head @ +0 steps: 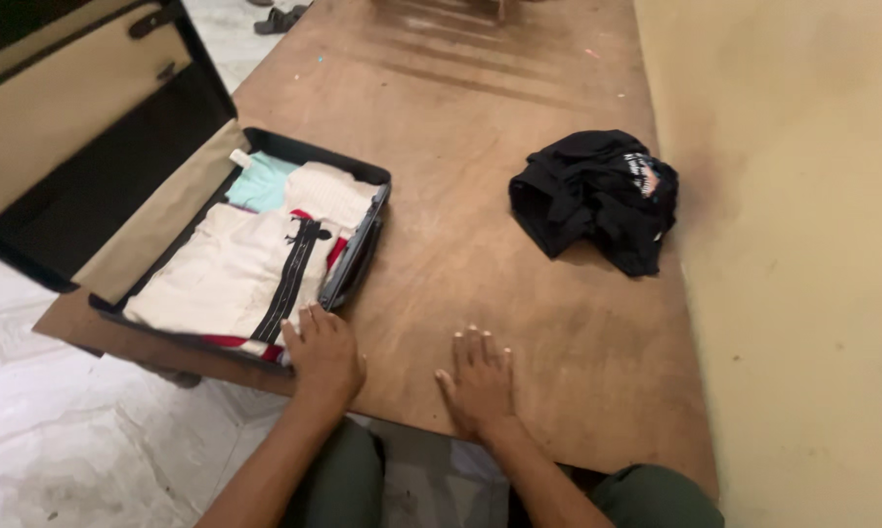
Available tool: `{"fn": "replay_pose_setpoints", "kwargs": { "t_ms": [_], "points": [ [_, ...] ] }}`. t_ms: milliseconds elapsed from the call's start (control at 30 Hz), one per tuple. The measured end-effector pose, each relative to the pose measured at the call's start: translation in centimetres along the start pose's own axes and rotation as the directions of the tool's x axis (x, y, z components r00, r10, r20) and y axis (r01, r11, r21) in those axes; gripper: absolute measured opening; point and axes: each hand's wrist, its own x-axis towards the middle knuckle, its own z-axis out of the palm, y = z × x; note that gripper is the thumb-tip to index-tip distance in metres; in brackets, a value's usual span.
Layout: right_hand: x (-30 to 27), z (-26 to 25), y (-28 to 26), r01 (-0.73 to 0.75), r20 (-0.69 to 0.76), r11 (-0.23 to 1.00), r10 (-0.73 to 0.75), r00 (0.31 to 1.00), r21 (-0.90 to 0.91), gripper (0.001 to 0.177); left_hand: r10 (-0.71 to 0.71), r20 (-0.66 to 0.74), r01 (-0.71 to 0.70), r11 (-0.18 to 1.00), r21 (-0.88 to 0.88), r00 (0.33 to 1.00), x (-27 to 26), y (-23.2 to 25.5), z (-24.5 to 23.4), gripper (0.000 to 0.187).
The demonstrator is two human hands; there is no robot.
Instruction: The person folds a white cloth and a black t-shirt on a low wooden table and places them into an open suitcase. The person handles each item one at a time, smoothing and folding them before packing.
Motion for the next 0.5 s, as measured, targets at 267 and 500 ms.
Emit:
{"fn": "replay_pose_setpoints", "kwargs": {
  "t_ms": [267,500],
  "points": [
    [-0.1,-1.5,7.7,-0.284,0.12,0.953,0.296,0.948,-0.106,0.089,0.234,0.283,-0.223,0.972,-0.071,0.93,2.0,10.0,3.7,0.071],
    [1.6,-5.6,11.6,-0.421,0.301,0.898,0.439,0.846,-0.127,0.104,0.348,0.419,-0.216,0.919,-0.331,0.839,0.5,20.0,6.3,0.097]
  ]
}}
